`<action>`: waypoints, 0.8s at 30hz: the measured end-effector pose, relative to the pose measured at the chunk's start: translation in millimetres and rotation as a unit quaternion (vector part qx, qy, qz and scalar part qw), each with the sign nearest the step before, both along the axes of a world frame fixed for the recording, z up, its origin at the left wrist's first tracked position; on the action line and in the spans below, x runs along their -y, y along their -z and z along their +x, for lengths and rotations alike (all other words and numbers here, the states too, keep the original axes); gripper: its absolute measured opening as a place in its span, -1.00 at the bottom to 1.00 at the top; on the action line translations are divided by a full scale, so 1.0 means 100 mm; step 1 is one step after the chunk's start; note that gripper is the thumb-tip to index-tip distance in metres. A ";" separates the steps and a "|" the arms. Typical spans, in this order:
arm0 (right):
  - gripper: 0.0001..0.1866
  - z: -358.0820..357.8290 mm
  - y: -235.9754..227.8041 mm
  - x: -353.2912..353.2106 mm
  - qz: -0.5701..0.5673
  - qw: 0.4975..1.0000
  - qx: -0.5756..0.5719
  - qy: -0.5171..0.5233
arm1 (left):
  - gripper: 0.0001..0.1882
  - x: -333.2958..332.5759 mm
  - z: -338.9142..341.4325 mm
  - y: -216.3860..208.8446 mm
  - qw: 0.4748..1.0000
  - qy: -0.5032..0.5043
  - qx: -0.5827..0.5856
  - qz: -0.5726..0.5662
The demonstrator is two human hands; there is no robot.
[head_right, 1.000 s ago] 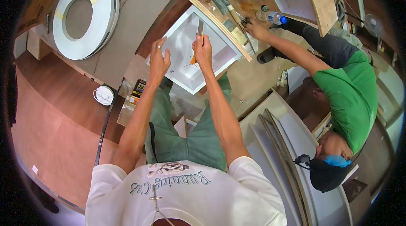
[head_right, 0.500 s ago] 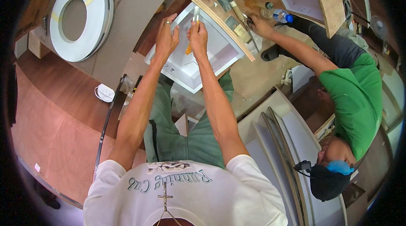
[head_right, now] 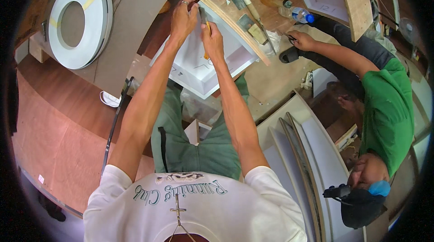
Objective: The person assembles a white drawer by using a utility knife to trim edges, tapping components with a mallet, and using a metal file to smooth internal edges. They then use a cloth to wipe down the interior and exterior surfaces of the drawer.
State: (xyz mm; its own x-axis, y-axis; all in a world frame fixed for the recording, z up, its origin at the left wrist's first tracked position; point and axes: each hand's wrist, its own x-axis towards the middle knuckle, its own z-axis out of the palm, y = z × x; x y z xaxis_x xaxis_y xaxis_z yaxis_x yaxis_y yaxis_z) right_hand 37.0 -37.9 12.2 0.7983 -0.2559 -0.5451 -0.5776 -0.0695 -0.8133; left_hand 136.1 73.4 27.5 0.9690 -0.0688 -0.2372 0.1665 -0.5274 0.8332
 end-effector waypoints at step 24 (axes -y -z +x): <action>-0.67 -0.41 -0.33 -0.01 0.098 0.995 -0.016 -0.018 | -0.70 -0.29 -0.38 -0.08 0.952 -0.052 -0.221 -0.208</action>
State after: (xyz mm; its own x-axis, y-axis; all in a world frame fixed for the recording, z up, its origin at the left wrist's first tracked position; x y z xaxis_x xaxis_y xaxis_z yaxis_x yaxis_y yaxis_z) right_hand -3.6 -37.3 44.8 0.7861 -0.1128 -0.6077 -0.6041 0.0677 -0.7940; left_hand 98.6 102.6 35.7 0.7880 -0.1549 -0.5959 0.5817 -0.1299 0.8030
